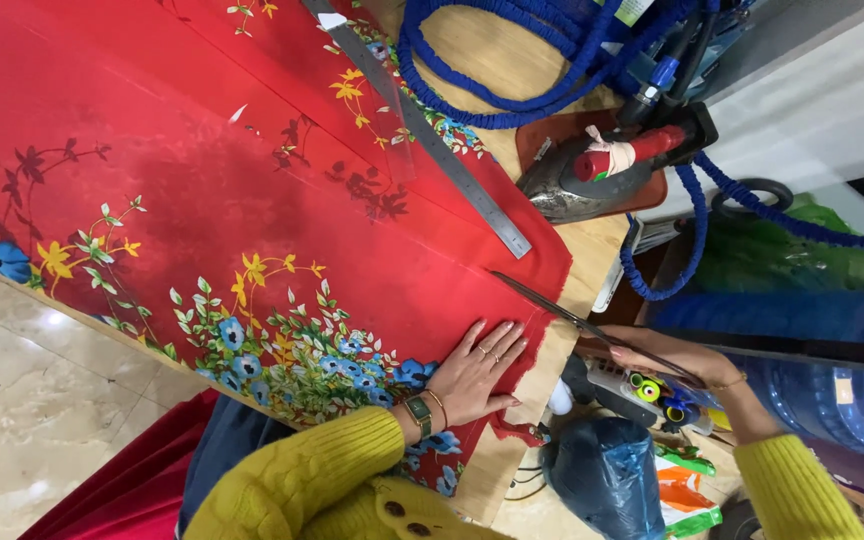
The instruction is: The person uses a pair of scissors to cut a large piece of red floral fabric laid out on a wooden table. They follow white chalk lines drawn on the fabric to create a specific shape, cutting along the edges and curves while holding the material steady with their left hand.
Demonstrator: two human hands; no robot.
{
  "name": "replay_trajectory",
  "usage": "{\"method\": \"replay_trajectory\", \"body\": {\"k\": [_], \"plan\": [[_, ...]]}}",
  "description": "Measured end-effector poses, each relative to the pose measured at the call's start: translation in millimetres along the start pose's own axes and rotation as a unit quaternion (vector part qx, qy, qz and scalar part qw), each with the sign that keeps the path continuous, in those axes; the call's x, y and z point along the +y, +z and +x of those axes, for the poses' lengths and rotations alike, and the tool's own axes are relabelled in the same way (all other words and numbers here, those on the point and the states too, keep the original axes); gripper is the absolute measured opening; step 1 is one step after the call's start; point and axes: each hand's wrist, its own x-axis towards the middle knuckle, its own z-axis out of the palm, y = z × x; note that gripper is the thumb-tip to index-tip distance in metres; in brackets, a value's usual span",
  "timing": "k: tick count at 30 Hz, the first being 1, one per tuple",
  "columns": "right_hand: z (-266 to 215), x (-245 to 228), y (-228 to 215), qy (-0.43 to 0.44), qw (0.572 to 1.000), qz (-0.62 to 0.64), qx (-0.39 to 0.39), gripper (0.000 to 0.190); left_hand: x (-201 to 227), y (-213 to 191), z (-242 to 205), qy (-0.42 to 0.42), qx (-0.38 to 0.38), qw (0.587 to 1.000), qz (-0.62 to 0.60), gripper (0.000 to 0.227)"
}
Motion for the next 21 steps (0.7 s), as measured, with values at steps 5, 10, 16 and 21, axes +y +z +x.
{"method": "replay_trajectory", "body": {"k": [5, 10, 16, 21], "plan": [[5, 52, -28, -0.053, 0.994, -0.029, -0.089, 0.087, 1, -8, 1, 0.005, -0.017, 0.995, 0.102, 0.095], [22, 50, -23, -0.068, 0.992, -0.052, -0.092, 0.090, 1, -4, 0, 0.002, -0.018, 0.994, 0.111, 0.093], [32, 5, -4, 0.001, 1.000, 0.005, 0.005, 0.096, 0, 0, -2, 0.004, 0.011, 1.000, 0.014, 0.094], [41, -21, 4, 0.002, 1.000, -0.012, 0.000, 0.099, 0, -2, -2, 0.006, 0.017, 1.000, 0.001, 0.093]]}}
